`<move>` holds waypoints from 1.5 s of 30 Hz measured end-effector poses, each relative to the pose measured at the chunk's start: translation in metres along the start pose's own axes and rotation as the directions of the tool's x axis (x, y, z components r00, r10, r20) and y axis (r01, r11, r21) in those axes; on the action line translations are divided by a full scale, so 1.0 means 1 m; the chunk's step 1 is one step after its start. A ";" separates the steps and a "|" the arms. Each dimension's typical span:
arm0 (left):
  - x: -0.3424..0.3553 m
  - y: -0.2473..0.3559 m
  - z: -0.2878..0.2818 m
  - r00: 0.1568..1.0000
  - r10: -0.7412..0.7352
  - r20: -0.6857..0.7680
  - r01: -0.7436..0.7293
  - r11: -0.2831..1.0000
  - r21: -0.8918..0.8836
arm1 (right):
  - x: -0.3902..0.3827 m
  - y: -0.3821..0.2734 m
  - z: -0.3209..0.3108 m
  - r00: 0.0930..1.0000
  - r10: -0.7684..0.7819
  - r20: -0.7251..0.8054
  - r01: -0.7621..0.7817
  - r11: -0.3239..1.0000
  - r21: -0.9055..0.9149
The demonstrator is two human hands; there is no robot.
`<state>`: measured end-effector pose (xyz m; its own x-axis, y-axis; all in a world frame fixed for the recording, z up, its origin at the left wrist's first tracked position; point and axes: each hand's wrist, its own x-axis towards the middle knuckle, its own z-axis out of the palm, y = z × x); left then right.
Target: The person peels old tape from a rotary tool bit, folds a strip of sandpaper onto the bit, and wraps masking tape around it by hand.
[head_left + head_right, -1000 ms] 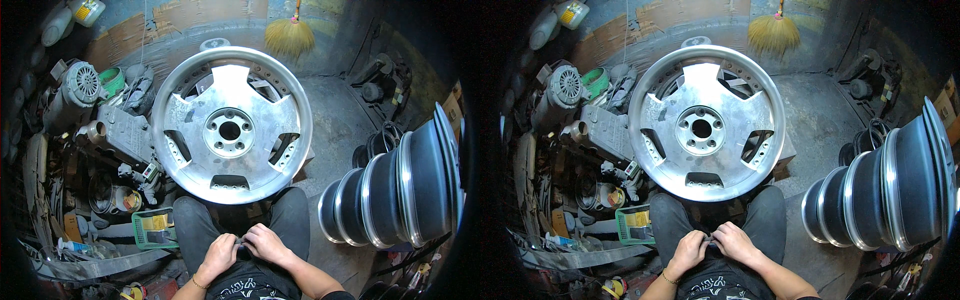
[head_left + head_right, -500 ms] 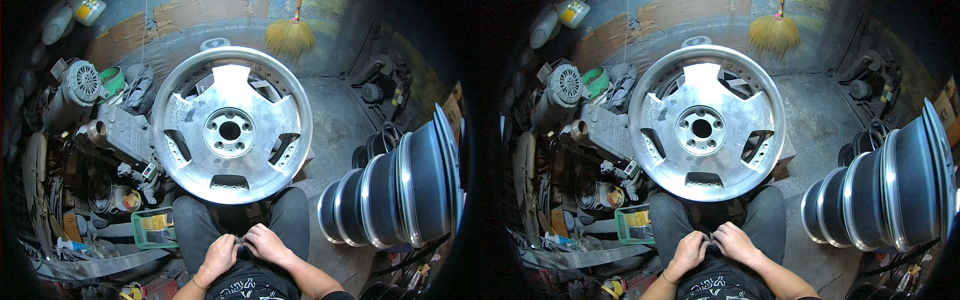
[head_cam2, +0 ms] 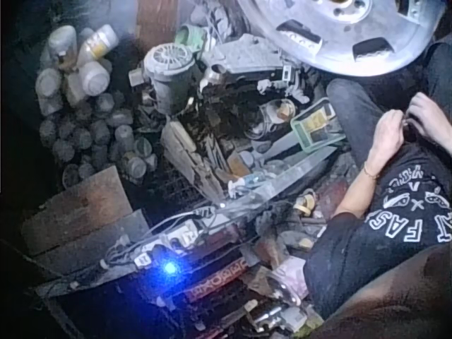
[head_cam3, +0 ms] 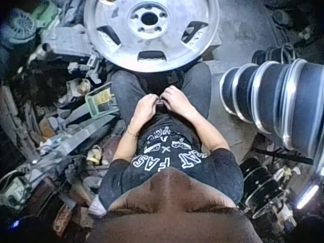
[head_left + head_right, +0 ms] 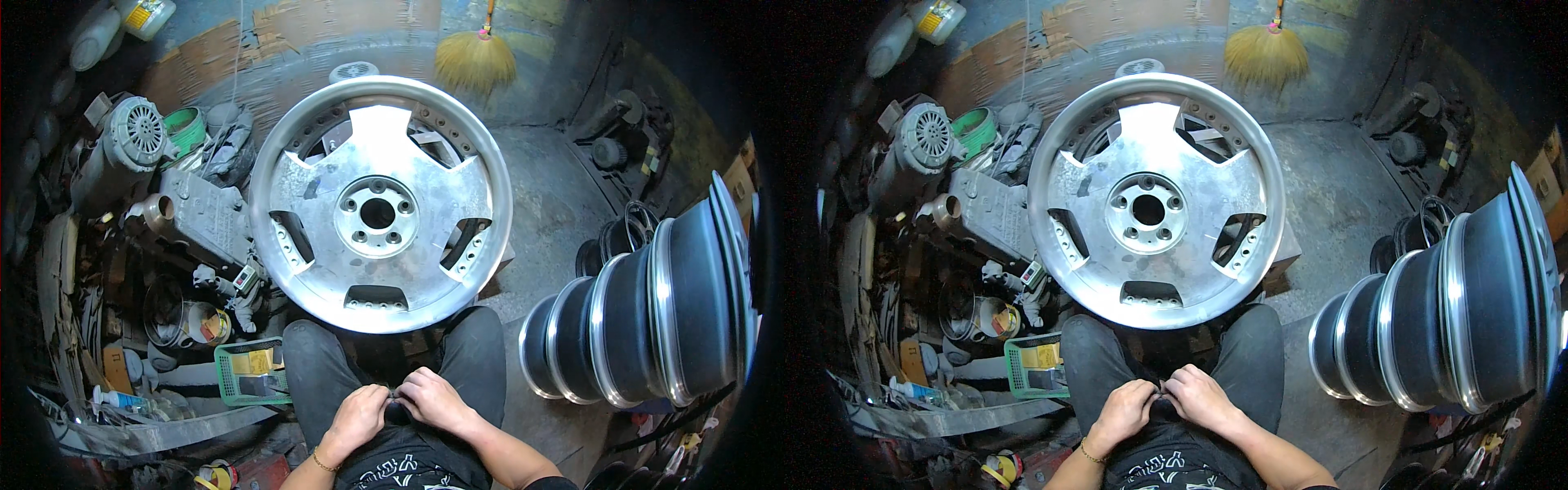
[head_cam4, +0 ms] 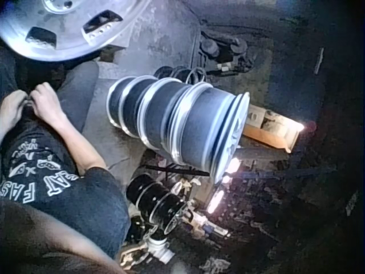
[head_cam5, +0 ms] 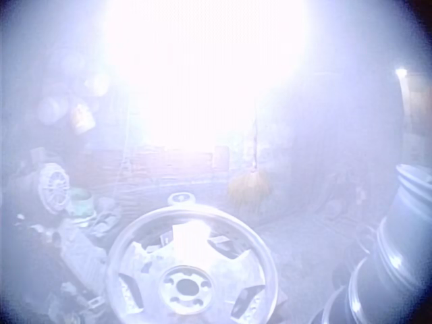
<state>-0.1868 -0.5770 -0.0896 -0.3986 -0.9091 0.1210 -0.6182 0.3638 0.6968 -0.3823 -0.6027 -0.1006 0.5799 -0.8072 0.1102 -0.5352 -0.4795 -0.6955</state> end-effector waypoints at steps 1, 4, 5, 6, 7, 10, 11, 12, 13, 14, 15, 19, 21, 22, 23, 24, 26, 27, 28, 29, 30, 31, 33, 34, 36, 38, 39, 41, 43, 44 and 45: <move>0.000 0.002 -0.001 0.999 -0.036 0.032 0.035 0.999 0.015 | 0.000 0.000 0.000 1.000 0.000 0.000 0.000 1.000 0.000; 0.000 0.003 -0.001 0.997 -0.070 0.040 0.069 0.997 0.021 | 0.001 0.000 -0.002 1.000 -0.002 -0.011 0.002 1.000 -0.008; 0.000 0.003 0.000 0.997 -0.069 0.016 0.069 0.998 0.011 | 0.002 -0.001 -0.004 1.000 -0.006 -0.013 0.006 1.000 -0.004; 0.001 0.003 -0.001 0.997 -0.069 0.016 0.069 0.998 0.011 | 0.002 -0.002 -0.004 1.000 -0.010 -0.016 0.010 1.000 -0.001; 0.001 0.005 -0.001 0.997 -0.074 0.010 0.074 0.997 0.005 | 0.002 -0.002 -0.004 1.000 -0.010 -0.016 0.010 1.000 -0.001; 0.002 0.006 -0.001 0.997 -0.082 0.001 0.082 0.997 -0.002 | 0.002 -0.001 -0.003 1.000 -0.008 -0.020 0.008 1.000 0.002; 0.002 0.006 -0.001 0.996 -0.085 -0.002 0.085 0.996 -0.003 | 0.002 -0.001 -0.003 1.000 -0.008 -0.021 0.008 1.000 0.006; 0.002 0.005 -0.001 0.996 -0.085 -0.002 0.085 0.996 -0.002 | 0.002 -0.001 -0.003 1.000 -0.007 -0.023 0.007 1.000 0.010; 0.002 0.004 -0.001 0.998 -0.069 -0.007 0.069 0.998 0.000 | 0.002 -0.002 -0.003 1.000 -0.007 -0.023 0.007 1.000 0.011; 0.001 0.003 0.000 0.999 -0.052 -0.012 0.052 0.999 0.002 | 0.002 -0.002 -0.003 1.000 -0.011 -0.024 0.011 1.000 0.006; 0.000 0.001 0.000 0.999 -0.052 -0.011 0.052 0.999 0.003 | 0.003 -0.002 -0.003 1.000 -0.015 -0.025 0.015 1.000 0.001; -0.001 -0.001 0.000 0.999 -0.031 0.034 0.030 0.999 0.022 | 0.002 -0.003 -0.003 1.000 -0.014 -0.026 0.014 1.000 0.011; 0.000 0.001 0.000 0.997 -0.050 0.052 0.049 0.998 0.034 | 0.002 -0.003 -0.004 1.000 -0.002 -0.025 0.002 1.000 0.015; 0.000 0.003 0.000 0.997 -0.067 0.027 0.066 0.998 0.021 | 0.003 -0.005 -0.006 1.000 -0.005 -0.026 0.006 1.000 0.018; 0.000 0.004 -0.001 0.997 -0.083 0.002 0.083 0.997 0.009 | 0.004 -0.007 -0.009 1.000 -0.005 -0.028 0.006 1.000 0.022; 0.001 0.006 0.000 0.996 -0.085 0.000 0.085 0.996 0.015 | 0.005 -0.008 -0.010 1.000 -0.005 -0.029 0.006 1.000 0.026; 0.003 0.008 0.001 0.997 -0.071 -0.022 0.071 0.998 -0.001 | 0.004 -0.007 -0.011 0.999 -0.009 -0.032 0.010 1.000 0.026; 0.003 0.007 0.000 0.997 -0.071 -0.023 0.071 0.997 0.002 | 0.004 -0.007 -0.010 0.999 -0.010 -0.033 0.011 1.000 0.023; 0.003 0.007 -0.001 0.997 -0.077 -0.005 0.077 0.997 0.001 | 0.004 -0.006 -0.010 0.999 -0.012 -0.034 0.013 1.000 0.024; 0.003 0.007 -0.001 0.997 -0.082 0.013 0.082 0.997 0.000 | 0.004 -0.006 -0.010 0.999 -0.009 -0.032 0.010 1.000 0.023; 0.003 0.008 -0.001 0.996 -0.088 0.032 0.088 0.996 -0.001 | 0.004 -0.005 -0.010 1.000 -0.006 -0.030 0.007 1.000 0.021; 0.003 0.008 -0.001 0.996 -0.087 0.032 0.087 0.996 0.000 | 0.004 -0.005 -0.010 0.999 -0.006 -0.031 0.007 1.000 0.021; 0.003 0.009 -0.002 0.995 -0.097 0.009 0.097 0.995 0.007 | 0.005 -0.005 -0.011 1.000 -0.005 -0.021 0.006 1.000 0.005; 0.004 0.009 -0.002 0.995 -0.096 0.010 0.096 0.995 0.006 | 0.005 -0.006 -0.011 1.000 -0.005 -0.022 0.005 1.000 0.005; 0.005 0.009 -0.002 0.998 -0.069 0.004 0.069 0.997 0.027 | 0.005 -0.006 -0.012 0.999 -0.014 -0.039 0.015 1.000 0.023; 0.004 0.008 -0.002 0.998 -0.054 0.012 0.053 0.998 0.043 | 0.005 -0.006 -0.012 0.999 -0.016 -0.031 0.016 1.000 0.019; 0.004 0.007 -0.002 0.999 -0.039 0.021 0.038 0.998 0.057 | 0.005 -0.006 -0.012 1.000 -0.016 -0.022 0.017 1.000 0.016; 0.004 0.005 -0.001 0.999 -0.027 0.021 0.026 0.999 0.047 | 0.004 -0.003 -0.008 0.999 -0.015 -0.035 0.016 1.000 0.022; 0.004 0.004 0.000 1.000 -0.016 0.021 0.015 0.999 0.038 | 0.004 -0.003 -0.007 0.999 -0.014 -0.048 0.016 0.999 0.029; 0.003 0.003 0.000 1.000 -0.016 0.024 0.015 0.999 0.043 | 0.004 -0.004 -0.008 0.999 -0.009 -0.041 0.010 1.000 0.026; 0.003 0.003 0.000 0.999 -0.016 0.027 0.014 0.999 0.047 | 0.004 -0.004 -0.008 0.999 -0.003 -0.035 0.004 1.000 0.022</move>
<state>-0.1897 -0.5789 -0.0872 -0.4073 -0.9088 0.0905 -0.6553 0.3598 0.6642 -0.3830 -0.6066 -0.0918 0.5597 -0.8173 0.1367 -0.5195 -0.4746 -0.7105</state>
